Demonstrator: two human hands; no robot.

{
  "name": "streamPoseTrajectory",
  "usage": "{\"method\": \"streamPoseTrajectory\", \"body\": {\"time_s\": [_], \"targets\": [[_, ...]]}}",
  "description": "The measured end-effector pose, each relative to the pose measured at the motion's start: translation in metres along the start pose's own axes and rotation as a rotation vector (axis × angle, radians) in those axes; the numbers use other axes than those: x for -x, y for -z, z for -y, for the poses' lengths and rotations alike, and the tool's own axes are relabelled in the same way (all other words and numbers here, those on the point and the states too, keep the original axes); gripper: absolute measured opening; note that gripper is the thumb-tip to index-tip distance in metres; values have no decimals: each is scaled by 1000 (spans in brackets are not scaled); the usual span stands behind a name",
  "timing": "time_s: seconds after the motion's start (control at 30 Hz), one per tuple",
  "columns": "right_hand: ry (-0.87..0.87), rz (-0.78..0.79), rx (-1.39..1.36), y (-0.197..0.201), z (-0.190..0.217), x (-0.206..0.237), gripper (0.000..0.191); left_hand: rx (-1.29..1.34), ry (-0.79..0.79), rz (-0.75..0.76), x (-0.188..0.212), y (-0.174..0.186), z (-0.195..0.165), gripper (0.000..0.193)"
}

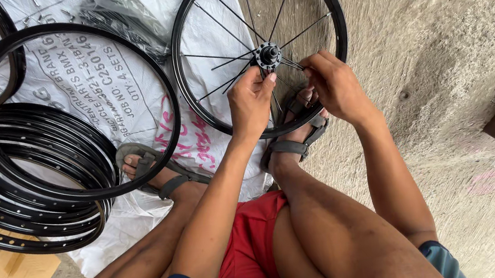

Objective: The person assembles a bicycle wheel by inserting spokes into the hub and rim, then secures them with nipples. They continue adding spokes and tightening them by hand, rotating the wheel to access different sections.

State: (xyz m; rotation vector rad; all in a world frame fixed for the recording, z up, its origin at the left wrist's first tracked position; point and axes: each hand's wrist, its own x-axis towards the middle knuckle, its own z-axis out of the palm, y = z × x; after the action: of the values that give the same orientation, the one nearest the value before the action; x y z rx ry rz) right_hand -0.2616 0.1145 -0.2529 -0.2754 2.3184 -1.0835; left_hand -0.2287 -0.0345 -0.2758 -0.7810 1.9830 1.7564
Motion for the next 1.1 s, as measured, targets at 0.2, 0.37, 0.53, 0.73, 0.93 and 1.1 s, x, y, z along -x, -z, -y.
{"method": "streamPoseTrajectory", "body": {"time_s": [0.2, 0.37, 0.53, 0.73, 0.93, 1.1], "targets": [[25, 72, 4, 12, 0, -14, 10, 250, -73, 43, -3, 2, 3, 15], [203, 51, 199, 31, -1, -40, 11, 399, -106, 16, -19, -7, -8, 16], [251, 26, 296, 45, 0, -55, 8, 433, -85, 70, -41, -9, -13, 20], [234, 8, 264, 42, -5, -59, 3, 221, 32, 155, -53, 5, -2, 24], [188, -85, 260, 29, -18, -50, 6, -122, -135, 239, -60, 28, 2, 21], [176, -144, 369, 16, -19, -49, 4, -119, -202, 305, -60, 38, -2, 14]]}}
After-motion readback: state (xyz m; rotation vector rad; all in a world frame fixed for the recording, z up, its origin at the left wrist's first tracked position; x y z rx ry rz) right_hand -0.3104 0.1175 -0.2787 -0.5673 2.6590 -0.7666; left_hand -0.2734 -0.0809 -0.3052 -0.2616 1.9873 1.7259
